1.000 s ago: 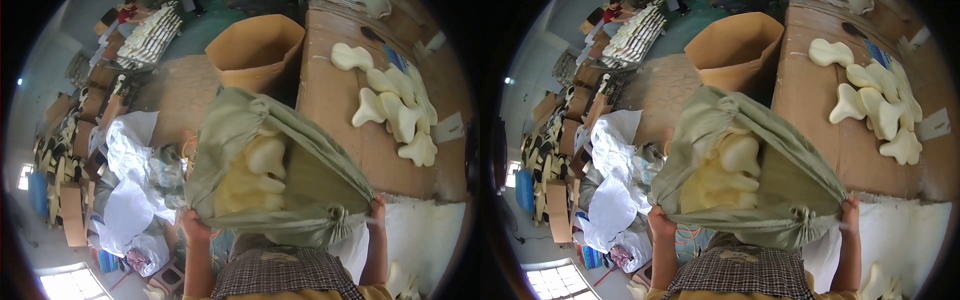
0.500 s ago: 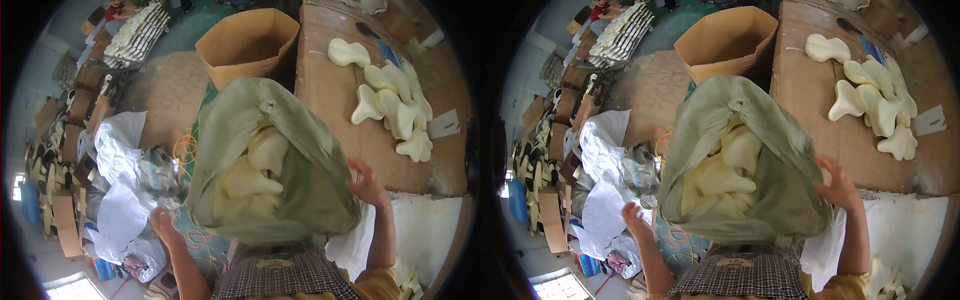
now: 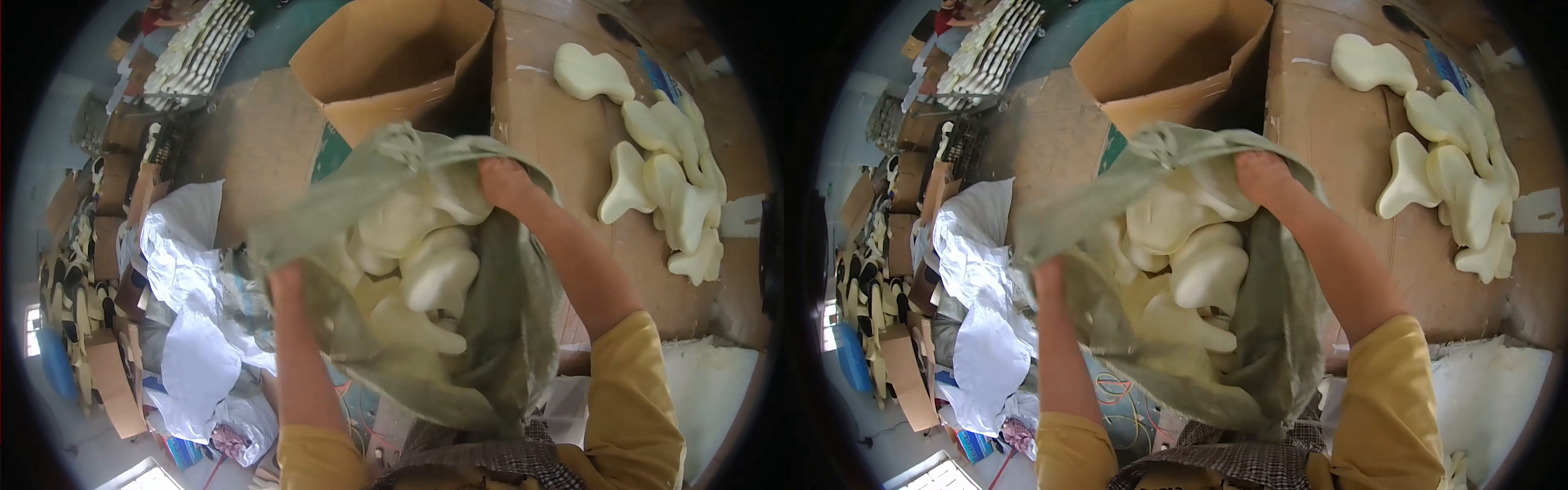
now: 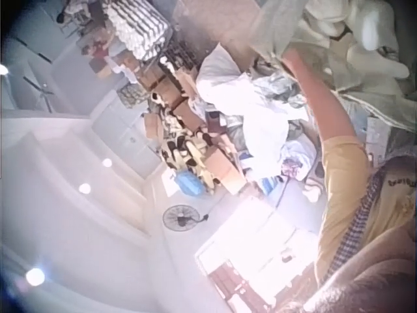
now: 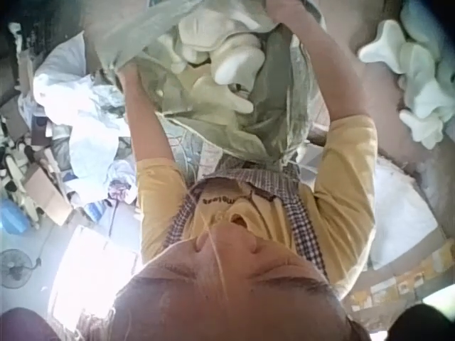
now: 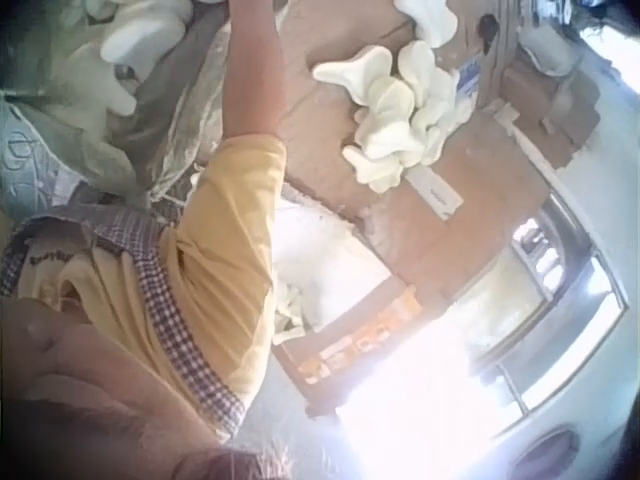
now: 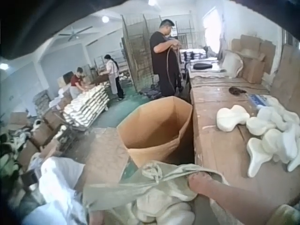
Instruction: Applying adhesive to foam bicycle seat pads and organizing them in a factory workshop.
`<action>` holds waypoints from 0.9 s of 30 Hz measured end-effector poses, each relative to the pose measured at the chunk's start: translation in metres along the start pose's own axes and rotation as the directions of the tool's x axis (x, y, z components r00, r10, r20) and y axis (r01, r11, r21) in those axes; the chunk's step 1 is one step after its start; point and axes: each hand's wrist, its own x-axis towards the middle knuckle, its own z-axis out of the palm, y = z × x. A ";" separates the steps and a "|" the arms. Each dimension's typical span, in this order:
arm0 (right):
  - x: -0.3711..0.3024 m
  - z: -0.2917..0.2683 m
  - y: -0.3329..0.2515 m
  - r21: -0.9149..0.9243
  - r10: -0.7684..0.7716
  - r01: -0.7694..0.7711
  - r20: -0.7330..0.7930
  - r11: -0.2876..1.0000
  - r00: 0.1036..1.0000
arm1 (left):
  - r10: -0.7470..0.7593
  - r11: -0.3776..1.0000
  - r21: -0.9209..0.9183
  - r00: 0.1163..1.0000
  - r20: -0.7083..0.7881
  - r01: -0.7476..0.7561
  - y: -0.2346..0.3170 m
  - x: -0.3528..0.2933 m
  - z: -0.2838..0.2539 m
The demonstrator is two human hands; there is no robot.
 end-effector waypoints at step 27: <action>-0.025 0.113 -0.059 0.415 0.217 -0.167 -0.076 0.894 0.973 | 0.082 -0.256 -0.592 0.627 0.775 0.764 0.067 -0.016 0.138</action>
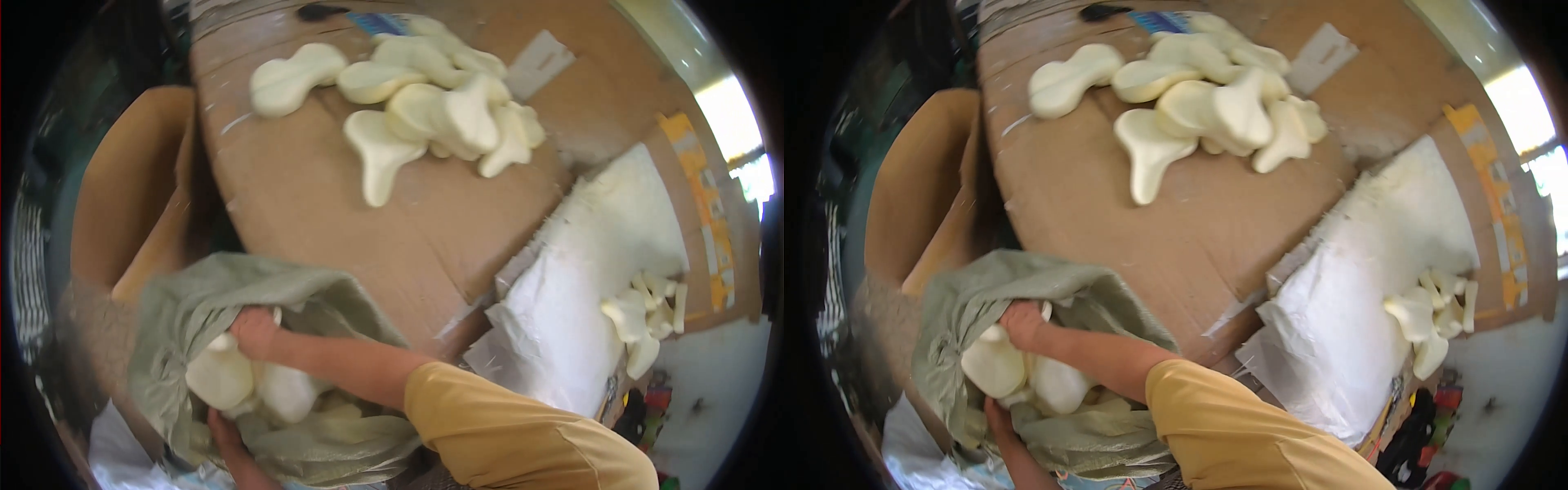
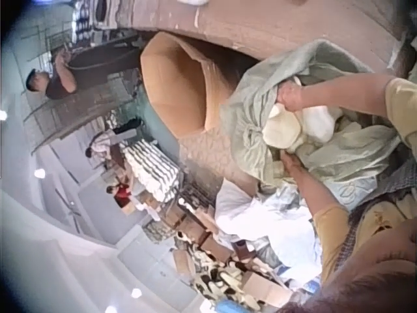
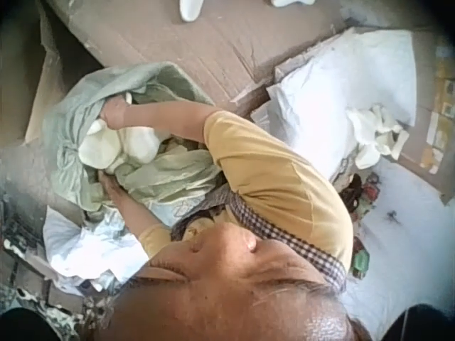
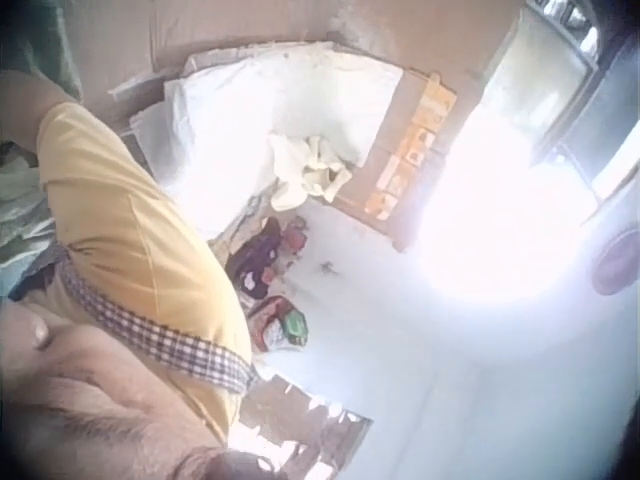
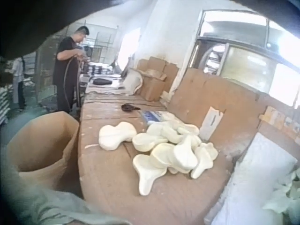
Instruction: Applying adhesive to foam bicycle seat pads and organizing them in a factory workshop.
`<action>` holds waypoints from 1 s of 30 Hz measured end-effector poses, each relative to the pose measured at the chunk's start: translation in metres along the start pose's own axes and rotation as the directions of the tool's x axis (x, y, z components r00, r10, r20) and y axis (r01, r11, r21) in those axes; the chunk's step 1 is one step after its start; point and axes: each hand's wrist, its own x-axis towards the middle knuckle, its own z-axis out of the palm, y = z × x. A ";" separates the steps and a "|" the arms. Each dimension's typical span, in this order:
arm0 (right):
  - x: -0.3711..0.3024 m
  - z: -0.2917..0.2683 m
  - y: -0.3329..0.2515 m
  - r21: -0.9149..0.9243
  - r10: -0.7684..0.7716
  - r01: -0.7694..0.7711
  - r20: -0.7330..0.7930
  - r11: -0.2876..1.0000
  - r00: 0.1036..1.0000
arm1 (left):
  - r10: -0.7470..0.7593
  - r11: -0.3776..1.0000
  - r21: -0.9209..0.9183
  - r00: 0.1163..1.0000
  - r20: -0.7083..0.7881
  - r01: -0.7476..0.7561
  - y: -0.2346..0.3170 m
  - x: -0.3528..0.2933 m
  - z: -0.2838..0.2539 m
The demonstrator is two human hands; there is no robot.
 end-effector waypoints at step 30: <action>-0.840 -0.332 0.152 -0.074 -0.134 -0.794 -0.991 0.603 -0.010 | 0.221 0.656 -0.196 -0.064 0.973 -0.729 -0.093 -0.376 0.547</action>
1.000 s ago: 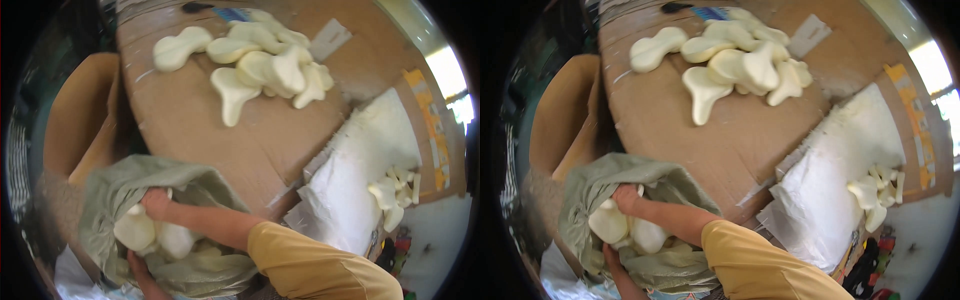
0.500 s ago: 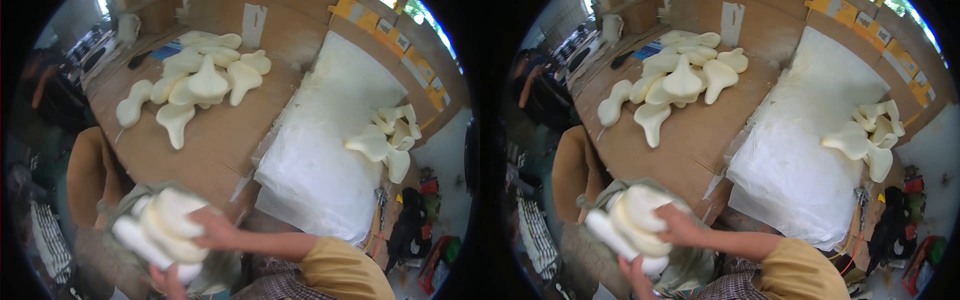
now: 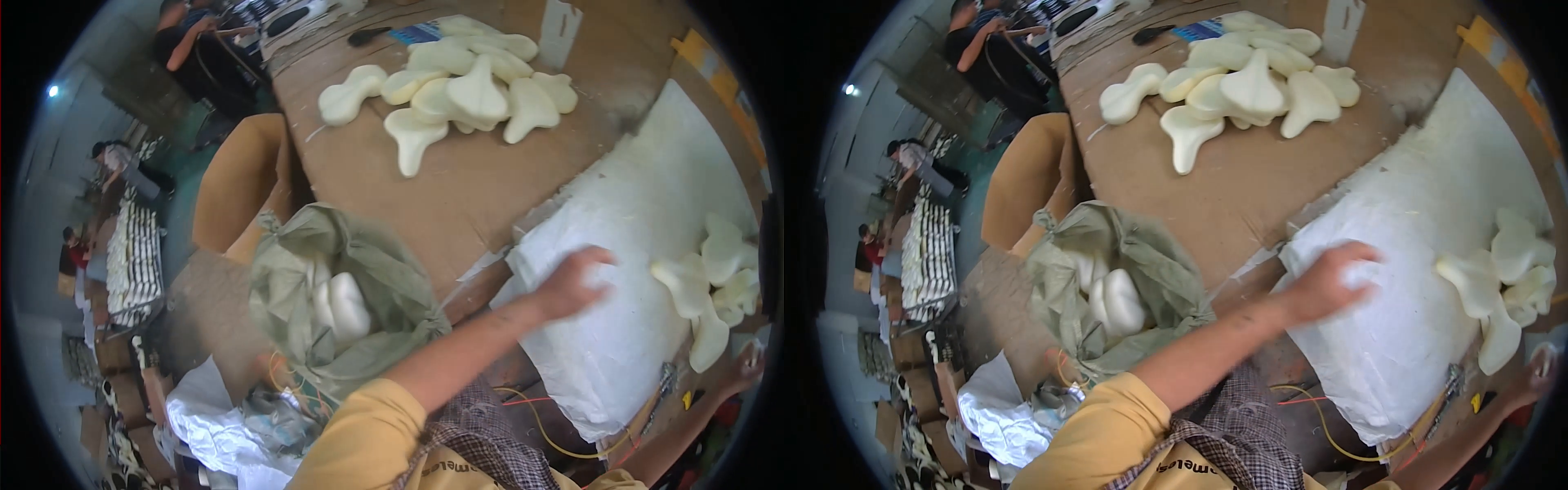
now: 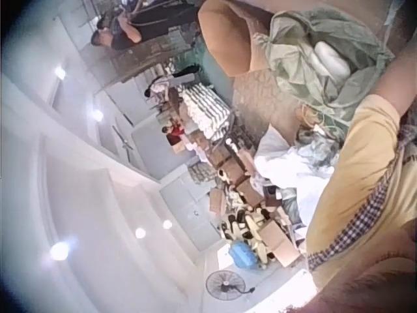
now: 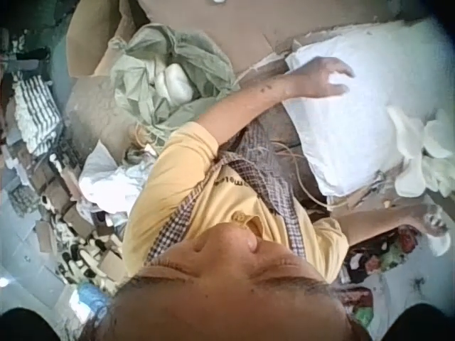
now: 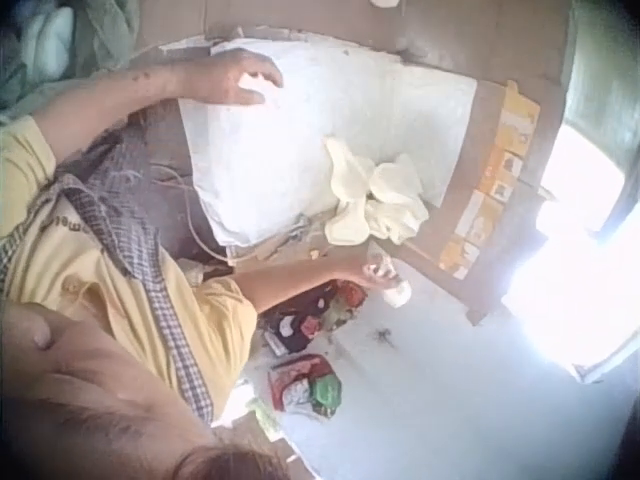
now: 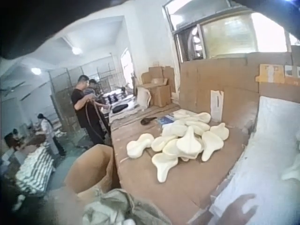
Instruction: Applying adhesive to foam bicycle seat pads and organizing them in a factory workshop.
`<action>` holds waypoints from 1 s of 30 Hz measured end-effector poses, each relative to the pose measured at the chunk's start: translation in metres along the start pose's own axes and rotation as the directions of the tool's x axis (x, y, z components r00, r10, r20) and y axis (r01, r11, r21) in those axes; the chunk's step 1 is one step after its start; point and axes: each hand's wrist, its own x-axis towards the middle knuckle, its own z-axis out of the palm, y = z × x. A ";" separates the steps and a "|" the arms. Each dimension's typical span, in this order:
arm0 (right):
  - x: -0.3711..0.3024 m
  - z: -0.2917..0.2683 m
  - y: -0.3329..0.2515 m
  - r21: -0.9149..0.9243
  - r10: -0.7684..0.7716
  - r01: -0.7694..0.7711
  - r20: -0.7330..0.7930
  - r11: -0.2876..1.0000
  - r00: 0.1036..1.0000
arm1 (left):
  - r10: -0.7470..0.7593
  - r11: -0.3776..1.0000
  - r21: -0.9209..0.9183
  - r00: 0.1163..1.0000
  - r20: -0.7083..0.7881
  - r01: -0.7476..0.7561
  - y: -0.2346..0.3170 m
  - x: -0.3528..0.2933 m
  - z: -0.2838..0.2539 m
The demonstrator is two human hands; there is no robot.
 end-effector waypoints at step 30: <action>-0.205 0.191 -0.443 -0.040 -0.340 -0.943 0.937 -0.330 0.079 | -0.335 0.385 0.800 0.877 -0.344 0.460 0.049 -0.112 -0.145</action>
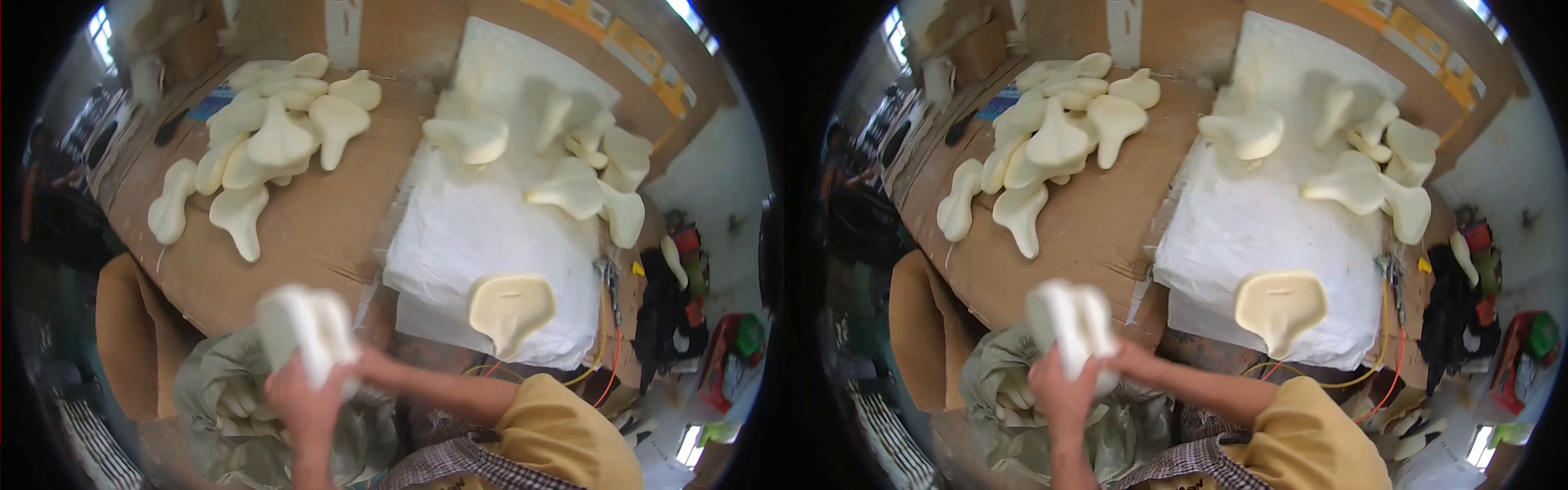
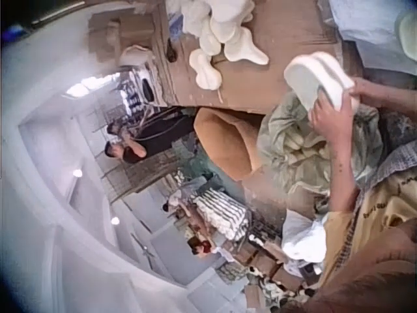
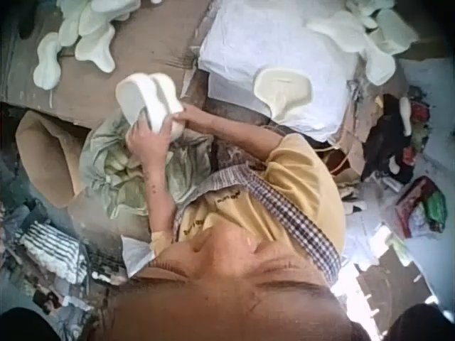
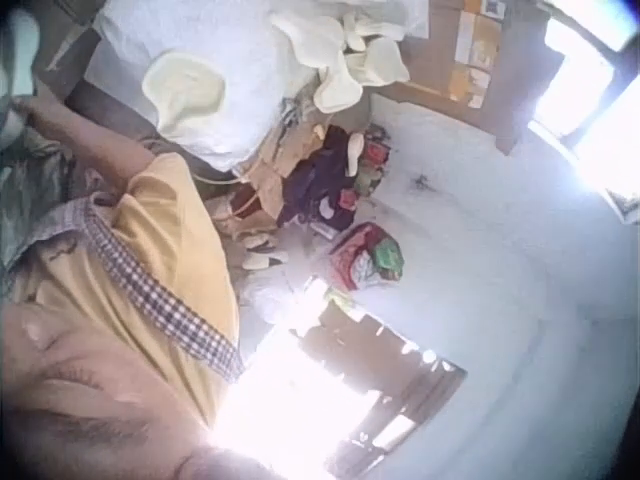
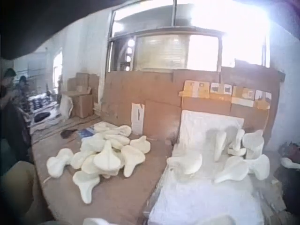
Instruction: Applying adhesive to foam bicycle seat pads and organizing them in a factory workshop.
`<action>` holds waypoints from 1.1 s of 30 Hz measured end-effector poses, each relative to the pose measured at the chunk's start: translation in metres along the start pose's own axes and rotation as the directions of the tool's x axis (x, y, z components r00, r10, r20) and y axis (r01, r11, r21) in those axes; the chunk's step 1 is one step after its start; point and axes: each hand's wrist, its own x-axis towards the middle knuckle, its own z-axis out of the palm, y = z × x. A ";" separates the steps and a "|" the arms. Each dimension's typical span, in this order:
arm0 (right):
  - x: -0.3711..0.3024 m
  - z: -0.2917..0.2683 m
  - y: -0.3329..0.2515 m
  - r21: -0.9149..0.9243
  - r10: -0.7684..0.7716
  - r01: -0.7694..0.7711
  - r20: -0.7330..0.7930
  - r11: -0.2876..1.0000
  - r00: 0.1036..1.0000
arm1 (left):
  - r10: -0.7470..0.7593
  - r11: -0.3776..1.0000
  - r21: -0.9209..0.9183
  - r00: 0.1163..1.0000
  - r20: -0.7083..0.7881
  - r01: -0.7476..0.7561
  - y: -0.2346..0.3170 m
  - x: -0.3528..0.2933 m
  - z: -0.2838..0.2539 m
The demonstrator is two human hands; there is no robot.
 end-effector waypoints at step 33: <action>-0.092 -0.190 0.101 -0.995 0.069 -0.022 -0.015 0.094 0.997 | -0.786 0.504 -0.496 0.614 0.077 0.707 -0.271 -0.184 0.137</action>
